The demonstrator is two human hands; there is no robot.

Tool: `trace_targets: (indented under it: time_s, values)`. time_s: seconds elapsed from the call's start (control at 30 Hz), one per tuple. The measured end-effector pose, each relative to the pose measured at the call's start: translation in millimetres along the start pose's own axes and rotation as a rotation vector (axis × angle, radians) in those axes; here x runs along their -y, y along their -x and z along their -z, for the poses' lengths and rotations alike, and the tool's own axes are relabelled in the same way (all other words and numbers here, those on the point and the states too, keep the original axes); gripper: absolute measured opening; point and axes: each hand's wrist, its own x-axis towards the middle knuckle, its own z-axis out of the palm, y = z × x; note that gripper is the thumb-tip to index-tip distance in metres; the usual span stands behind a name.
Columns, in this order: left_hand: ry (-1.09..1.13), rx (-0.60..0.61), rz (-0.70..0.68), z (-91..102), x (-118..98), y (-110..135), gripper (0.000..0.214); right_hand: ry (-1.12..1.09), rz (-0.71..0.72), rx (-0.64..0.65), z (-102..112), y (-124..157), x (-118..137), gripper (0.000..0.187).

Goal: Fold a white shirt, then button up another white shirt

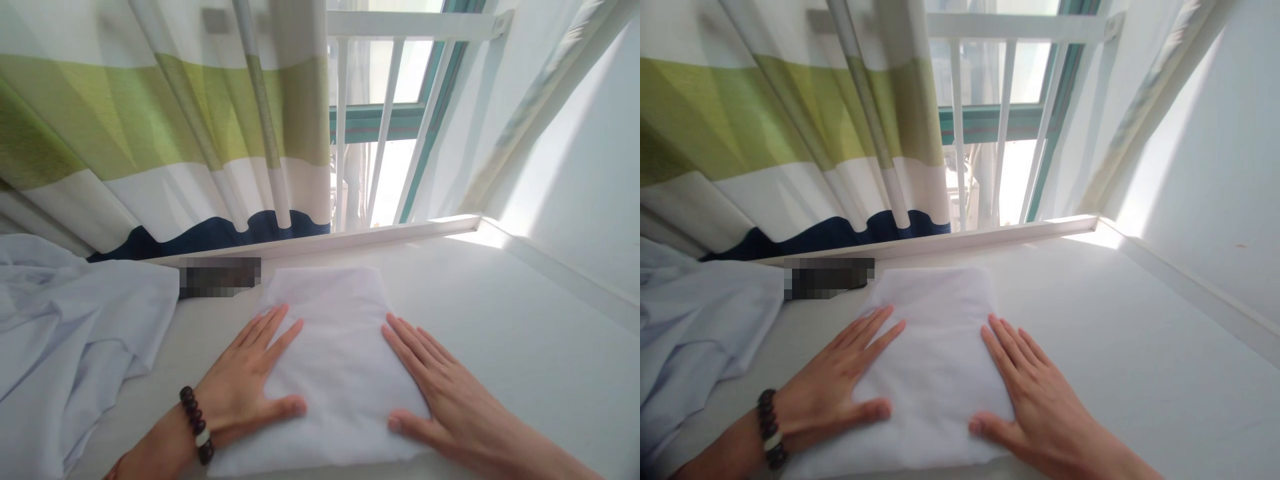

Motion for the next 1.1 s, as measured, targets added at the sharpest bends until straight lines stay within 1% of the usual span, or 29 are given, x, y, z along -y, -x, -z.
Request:
trace_targets:
  time_s: [0.07, 0.1, 0.13, 0.2, 0.27, 0.3, 0.37, 0.43, 0.53, 0.7, 0.77, 0.8, 0.83, 0.93, 0.97, 1.03, 1.1]
  values:
    - [-0.01, -0.034, 0.052, 14.9, -8.9, -20.4, 0.057, -0.032, -0.057, 0.031, 16.7, -17.3, 4.3, 0.07]
    - [-0.01, -0.036, 0.058, 21.4, -13.5, -34.4, 0.045, -0.046, -0.106, 0.014, 23.7, -30.7, 7.4, 0.065]
    - [-0.014, -0.031, 0.062, 25.9, -17.1, -49.8, 0.041, -0.053, -0.143, -0.016, 28.6, -46.4, 10.6, 0.064]
    - [-0.027, -0.068, 0.124, 26.5, -19.2, -80.2, 0.037, -0.044, -0.19, -0.069, 29.0, -80.4, 14.6, 0.065]
    - [-0.025, -0.073, 0.209, 16.1, -13.1, -101.8, 0.041, -0.044, -0.261, -0.032, 18.1, -109.7, 13.5, 0.066]
    - [-0.025, -0.065, 0.239, 8.5, -7.8, -107.6, 0.045, -0.052, -0.295, 0.017, 10.3, -120.1, 10.8, 0.068]
    - [-0.019, -0.054, 0.284, -6.9, 3.9, -109.5, 0.055, -0.057, -0.301, 0.044, -5.1, -130.9, 2.9, 0.071]
    - [0.003, -0.046, 0.307, -17.8, 13.4, -103.7, 0.063, -0.063, -0.3, 0.047, -15.3, -130.8, -5.4, 0.073]
    - [0.037, -0.048, 0.314, -23.4, 19.9, -95.9, 0.066, -0.082, -0.344, 0.055, -18.9, -121.7, -14.3, 0.073]
    - [0.051, -0.035, 0.321, -17.9, 23.7, -95.2, 0.068, -0.079, -0.424, 0.056, -7.7, -98.2, -16.6, 0.074]
    - [0.037, -0.03, 0.308, -12.7, 22.3, -86.8, 0.065, -0.048, -0.438, 0.037, -2.8, -80.6, -10.2, 0.076]
    - [0.021, -0.033, 0.278, -10.1, 19.7, -78.5, 0.063, -0.031, -0.417, 0.016, -1.6, -69.7, -5.3, 0.076]
    - [0.001, -0.04, 0.235, -7.9, 15.6, -67.4, 0.062, -0.015, -0.365, -0.015, -1.5, -57.9, 0.1, 0.076]
    - [-0.051, -0.082, 0.016, -5.6, -2.6, -24.3, 0.062, 0.001, -0.145, -0.076, -8.3, -23.8, 13.6, 0.075]
    - [-0.054, -0.112, -0.015, -6.6, -8.4, -9.9, 0.065, -0.002, -0.103, -0.078, -11.7, -15.1, 15.6, 0.077]
    - [-0.054, -0.123, -0.028, -10.9, -15.3, 13.5, 0.071, -0.01, -0.066, -0.064, -17.4, -3.9, 14.8, 0.08]
    - [-0.055, -0.116, 0.016, -16.6, -13.2, 27.6, 0.079, -0.023, -0.064, -0.033, -18.9, -0.2, 10.0, 0.081]
